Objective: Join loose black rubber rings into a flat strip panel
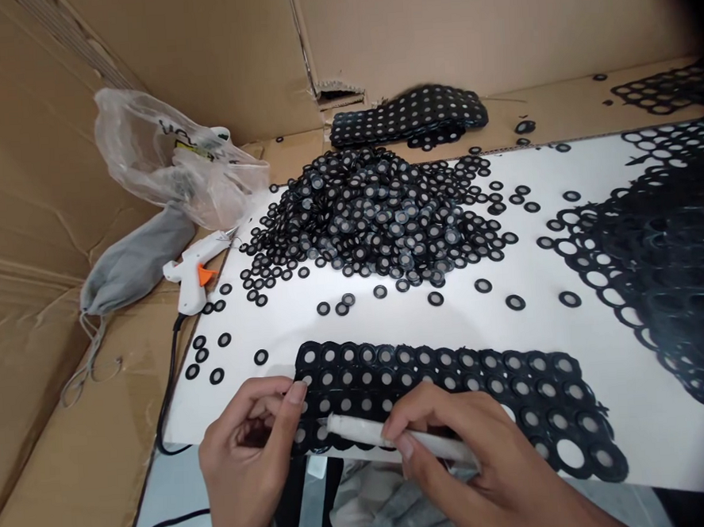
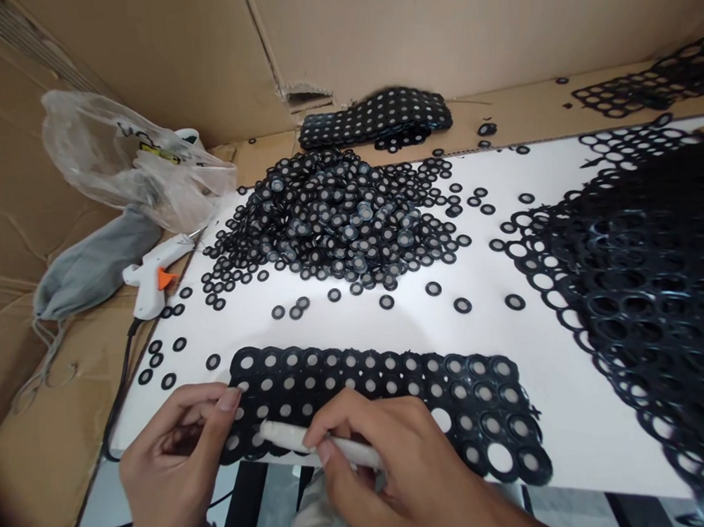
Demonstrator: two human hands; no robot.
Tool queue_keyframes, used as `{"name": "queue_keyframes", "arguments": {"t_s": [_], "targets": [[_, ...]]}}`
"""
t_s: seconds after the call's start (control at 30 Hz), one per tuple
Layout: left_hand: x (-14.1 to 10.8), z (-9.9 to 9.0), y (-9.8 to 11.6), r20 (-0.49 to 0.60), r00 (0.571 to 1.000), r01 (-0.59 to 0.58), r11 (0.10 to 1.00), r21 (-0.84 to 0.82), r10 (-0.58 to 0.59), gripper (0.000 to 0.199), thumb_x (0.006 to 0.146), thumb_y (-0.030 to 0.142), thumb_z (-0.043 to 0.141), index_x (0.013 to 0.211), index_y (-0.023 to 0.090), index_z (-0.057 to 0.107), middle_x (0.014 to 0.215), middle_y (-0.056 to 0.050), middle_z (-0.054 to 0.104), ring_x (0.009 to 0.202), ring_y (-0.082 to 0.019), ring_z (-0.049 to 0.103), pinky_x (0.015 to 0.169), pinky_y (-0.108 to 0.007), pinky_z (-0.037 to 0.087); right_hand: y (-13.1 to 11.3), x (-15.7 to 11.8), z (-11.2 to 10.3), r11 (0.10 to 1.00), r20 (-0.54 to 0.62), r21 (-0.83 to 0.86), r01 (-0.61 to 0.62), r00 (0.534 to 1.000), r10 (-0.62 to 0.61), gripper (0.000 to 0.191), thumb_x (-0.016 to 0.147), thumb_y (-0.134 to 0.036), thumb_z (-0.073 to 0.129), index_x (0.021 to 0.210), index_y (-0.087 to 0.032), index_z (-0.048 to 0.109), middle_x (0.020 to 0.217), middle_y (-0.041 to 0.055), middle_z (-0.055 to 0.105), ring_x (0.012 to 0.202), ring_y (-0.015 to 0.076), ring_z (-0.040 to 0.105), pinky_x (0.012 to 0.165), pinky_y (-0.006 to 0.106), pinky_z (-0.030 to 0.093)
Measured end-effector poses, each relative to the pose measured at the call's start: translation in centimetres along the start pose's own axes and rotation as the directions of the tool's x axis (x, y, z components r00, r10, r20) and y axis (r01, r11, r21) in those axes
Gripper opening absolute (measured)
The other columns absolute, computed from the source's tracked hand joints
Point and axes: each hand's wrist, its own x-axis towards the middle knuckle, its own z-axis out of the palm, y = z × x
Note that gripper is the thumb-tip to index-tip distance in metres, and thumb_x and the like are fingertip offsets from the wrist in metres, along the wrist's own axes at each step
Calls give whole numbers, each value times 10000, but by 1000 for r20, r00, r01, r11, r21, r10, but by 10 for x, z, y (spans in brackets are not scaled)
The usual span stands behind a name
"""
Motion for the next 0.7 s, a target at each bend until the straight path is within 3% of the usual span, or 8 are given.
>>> {"name": "queue_keyframes", "arguments": {"t_s": [0.2,0.3,0.5,0.7], "targets": [[0,-2,-2,17,1000,13,1000,8,-14,213,937,399,856,830,233,775,565,49,584,502,-129,497,474,-230,399,-1,-2,0,1000,-5,-8,24,1000,-24,198,1076,-218,571,1056,-309,746,884,-55,844,798,163,836,717,233,633],[0,-1,0,8,1000,6,1000,-1,-6,201,926,382,854,816,233,776,563,47,584,504,-131,500,473,-233,396,-3,-1,-2,999,-5,-22,28,1000,-28,202,1078,-228,565,1056,-308,748,868,-47,840,738,165,814,639,229,610],[-1,2,7,-11,1000,-22,1000,-11,22,196,904,343,846,757,241,765,550,54,573,496,-119,479,471,-226,380,-3,-1,-1,1000,0,-23,19,1000,-19,213,1084,-231,560,1070,-309,758,884,-46,854,727,160,810,653,231,609],[-4,1,7,-6,1000,6,1000,-30,-6,184,883,342,857,754,238,777,544,51,573,485,-124,472,459,-242,365,-1,-1,-1,999,18,-28,21,1000,-20,212,1102,-250,550,1075,-308,753,884,-27,858,721,176,816,571,233,577]]}}
